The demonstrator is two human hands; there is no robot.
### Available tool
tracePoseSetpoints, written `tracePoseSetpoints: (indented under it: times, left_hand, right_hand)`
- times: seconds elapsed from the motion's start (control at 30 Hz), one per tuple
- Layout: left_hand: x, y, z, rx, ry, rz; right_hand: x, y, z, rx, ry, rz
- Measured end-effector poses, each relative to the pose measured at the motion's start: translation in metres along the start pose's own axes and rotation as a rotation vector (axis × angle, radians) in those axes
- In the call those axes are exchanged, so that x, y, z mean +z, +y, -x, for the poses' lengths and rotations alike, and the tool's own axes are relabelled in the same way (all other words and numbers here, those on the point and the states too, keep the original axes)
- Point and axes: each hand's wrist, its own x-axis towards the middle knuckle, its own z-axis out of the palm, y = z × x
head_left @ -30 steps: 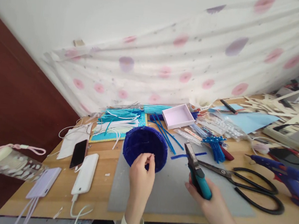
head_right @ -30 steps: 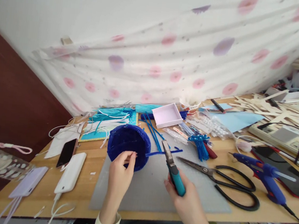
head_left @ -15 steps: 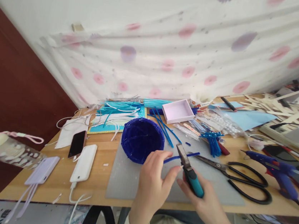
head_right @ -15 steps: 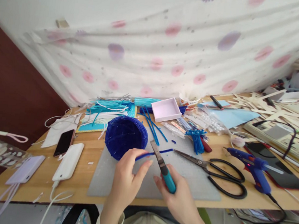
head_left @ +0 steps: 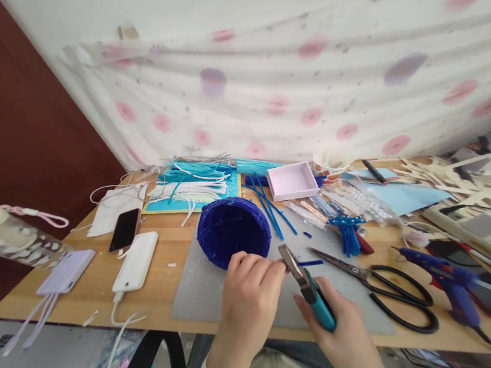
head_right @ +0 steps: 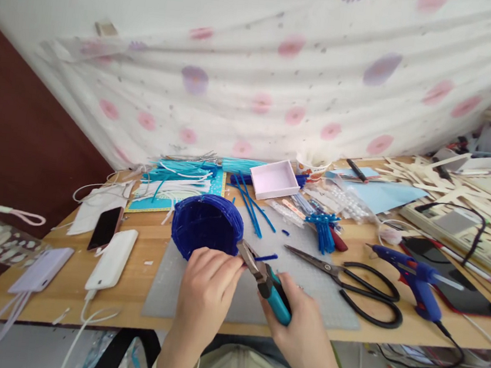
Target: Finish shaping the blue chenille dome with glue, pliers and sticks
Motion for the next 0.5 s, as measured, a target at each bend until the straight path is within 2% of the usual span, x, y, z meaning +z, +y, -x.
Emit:
tracePoseSetpoints:
  times: [0.1,0.17,0.23,0.37,0.5]
  left_hand:
    - [0.002,0.000,0.003,-0.015,-0.081,0.058]
    - [0.001,0.001,0.005,-0.091,-0.144,0.189]
    - [-0.002,0.003,0.006,-0.268,-0.214,0.417]
    - [-0.006,0.005,0.009,-0.693,-0.365,1.023]
    - [0.004,-0.002,0.015,-0.869,-0.467,1.496]
  right_hand:
    - [0.002,0.000,0.004,0.008,0.007,0.011]
    - [0.002,0.001,0.006,0.009,-0.010,0.006]
    - [0.001,0.004,0.007,0.001,-0.028,-0.002]
    - [-0.008,0.010,0.004,-0.084,-0.102,0.014]
    - [-0.020,0.014,0.001,-0.127,-0.173,0.020]
